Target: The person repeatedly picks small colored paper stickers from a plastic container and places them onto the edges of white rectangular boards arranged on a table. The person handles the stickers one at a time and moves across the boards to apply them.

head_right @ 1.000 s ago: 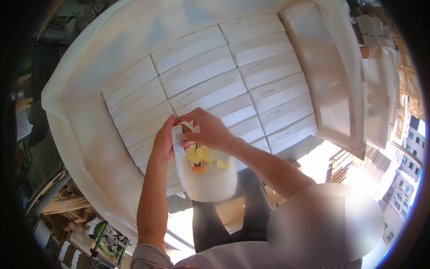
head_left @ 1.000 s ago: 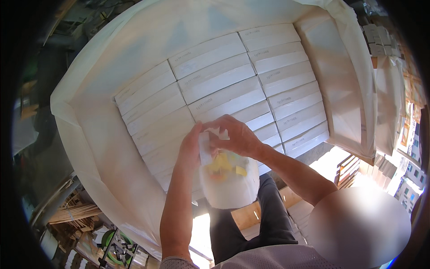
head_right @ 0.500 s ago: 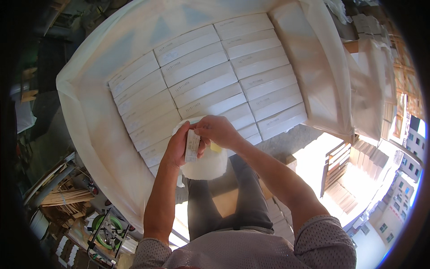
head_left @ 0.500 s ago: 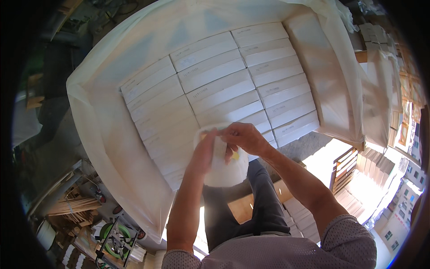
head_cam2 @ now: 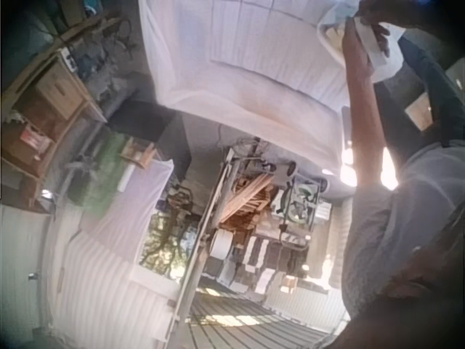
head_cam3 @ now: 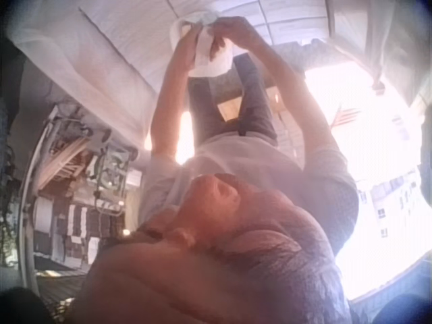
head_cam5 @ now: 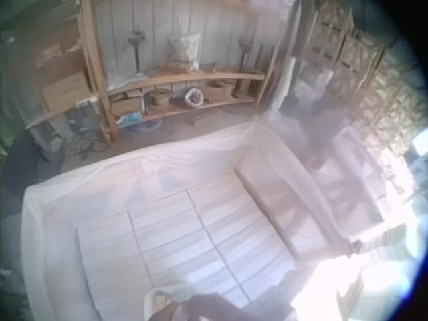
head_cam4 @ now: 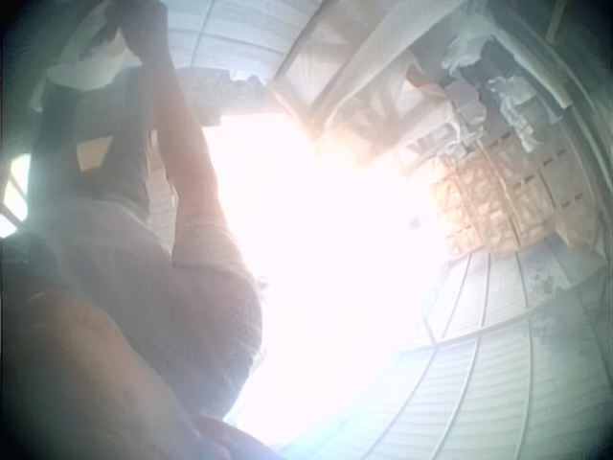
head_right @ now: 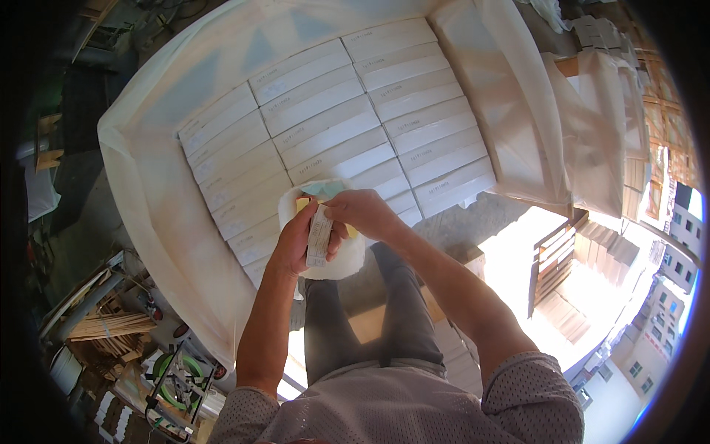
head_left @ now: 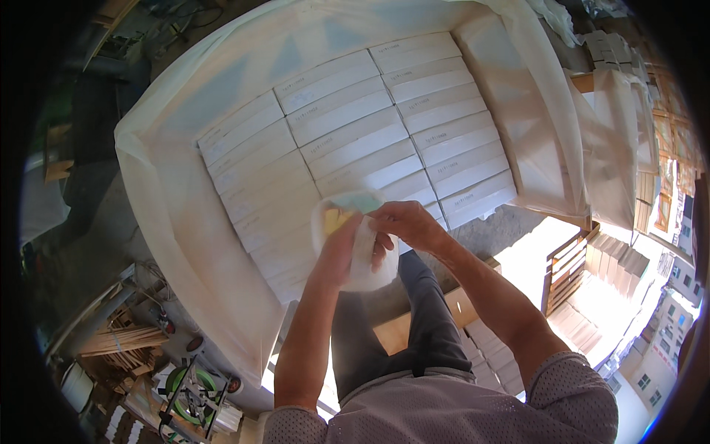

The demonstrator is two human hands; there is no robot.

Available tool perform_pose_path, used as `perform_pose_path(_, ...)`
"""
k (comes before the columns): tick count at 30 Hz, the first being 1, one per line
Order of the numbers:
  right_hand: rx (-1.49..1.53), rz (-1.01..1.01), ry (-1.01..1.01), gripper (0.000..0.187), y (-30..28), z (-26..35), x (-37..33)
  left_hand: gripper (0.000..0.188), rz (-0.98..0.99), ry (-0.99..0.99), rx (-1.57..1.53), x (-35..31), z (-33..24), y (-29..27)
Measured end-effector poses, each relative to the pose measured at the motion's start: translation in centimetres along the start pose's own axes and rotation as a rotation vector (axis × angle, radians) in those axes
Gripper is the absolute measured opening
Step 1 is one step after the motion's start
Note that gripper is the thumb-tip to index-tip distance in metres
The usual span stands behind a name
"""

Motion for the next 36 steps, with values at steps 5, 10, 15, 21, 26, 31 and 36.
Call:
perform_pose_path(5, -0.217, -0.306, -0.156, 0.025, 0.4, 1.4, -1.7, 0.046, -0.032, 0.006, -0.041, -0.5, 0.4, 0.1)
perform_pose_path(10, -0.034, -0.297, -0.005, 0.022, 0.2, 1.2, -2.3, 0.038, -0.198, 0.056, -0.062, -1.2, 0.4, 0.0)
perform_pose_path(15, 0.002, -0.181, 0.004, 0.025, 1.0, 0.9, -2.4, 0.02, -0.28, 0.01, 0.371, -1.6, -0.1, 0.0)
perform_pose_path(21, 0.48, -0.026, -0.003, 0.025, 0.7, 0.1, -2.5, 0.015, -0.238, 0.071, 0.293, -2.5, -0.7, 0.1)
perform_pose_path(26, 0.537, 0.005, 0.059, 0.023, 1.0, -0.3, -2.2, 0.015, -0.234, 0.043, 0.319, -2.6, -0.9, 0.3)
perform_pose_path(31, 0.486, 0.007, 0.06, 0.023, 1.0, -0.2, -2.1, 0.018, -0.276, 0.027, 0.406, -2.5, -1.0, 0.4)
perform_pose_path(36, 0.375, -0.035, 0.087, 0.021, 1.0, 0.1, -2.2, 0.02, -0.304, 0.003, 0.442, -2.4, -0.9, 0.4)
Point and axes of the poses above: each hand's wrist, its own x-axis towards the middle knuckle, its own y-axis out of the palm, z = x × y, the point moved 4 cm from there along x, towards the middle knuckle, and after that the axes turned 8 degrees about z, right-handed, at the moved point
